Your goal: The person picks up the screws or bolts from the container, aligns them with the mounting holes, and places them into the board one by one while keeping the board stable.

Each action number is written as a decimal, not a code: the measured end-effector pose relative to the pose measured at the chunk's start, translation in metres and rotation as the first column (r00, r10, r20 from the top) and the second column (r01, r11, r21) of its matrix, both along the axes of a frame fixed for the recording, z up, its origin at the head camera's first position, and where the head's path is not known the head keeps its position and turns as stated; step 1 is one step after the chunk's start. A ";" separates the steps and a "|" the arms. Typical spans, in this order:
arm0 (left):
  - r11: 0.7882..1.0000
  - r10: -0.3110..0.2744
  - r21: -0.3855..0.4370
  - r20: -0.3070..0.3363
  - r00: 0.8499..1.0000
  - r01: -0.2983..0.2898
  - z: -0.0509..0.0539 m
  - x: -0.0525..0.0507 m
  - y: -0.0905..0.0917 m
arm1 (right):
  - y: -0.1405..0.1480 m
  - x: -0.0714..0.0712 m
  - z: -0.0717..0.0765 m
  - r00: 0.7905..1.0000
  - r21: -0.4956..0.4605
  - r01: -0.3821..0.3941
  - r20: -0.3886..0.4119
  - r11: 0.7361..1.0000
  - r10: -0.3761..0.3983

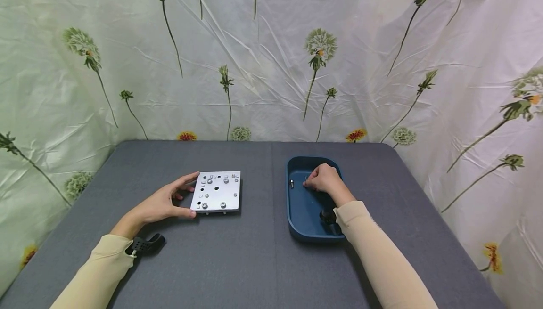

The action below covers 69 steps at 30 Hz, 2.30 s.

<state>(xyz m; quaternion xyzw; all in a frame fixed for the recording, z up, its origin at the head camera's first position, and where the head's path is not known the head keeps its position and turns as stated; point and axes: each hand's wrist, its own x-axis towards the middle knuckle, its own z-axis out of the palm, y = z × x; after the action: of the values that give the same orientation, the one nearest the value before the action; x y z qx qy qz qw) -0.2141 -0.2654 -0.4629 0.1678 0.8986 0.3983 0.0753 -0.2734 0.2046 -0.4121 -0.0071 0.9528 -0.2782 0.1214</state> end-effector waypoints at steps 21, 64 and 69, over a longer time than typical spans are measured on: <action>1.000 -0.005 -0.008 -0.009 1.000 0.005 0.001 0.000 0.002 | 0.004 0.000 0.001 0.999 0.011 -0.037 0.011 0.999 0.037; 1.000 -0.005 -0.006 -0.011 1.000 0.005 0.002 0.001 0.001 | 0.011 0.017 0.026 0.993 -0.433 -0.113 -0.089 0.894 0.082; 1.000 -0.012 0.000 -0.018 1.000 0.012 0.003 0.001 0.001 | 0.007 0.023 0.033 0.991 -0.460 -0.104 -0.125 0.882 0.051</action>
<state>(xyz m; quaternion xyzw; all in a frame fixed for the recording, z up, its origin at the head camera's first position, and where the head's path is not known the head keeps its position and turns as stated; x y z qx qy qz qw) -0.2131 -0.2644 -0.4599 0.1767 0.8982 0.3965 0.0696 -0.2501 0.2120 -0.3790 -0.0893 0.8625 -0.4925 0.0748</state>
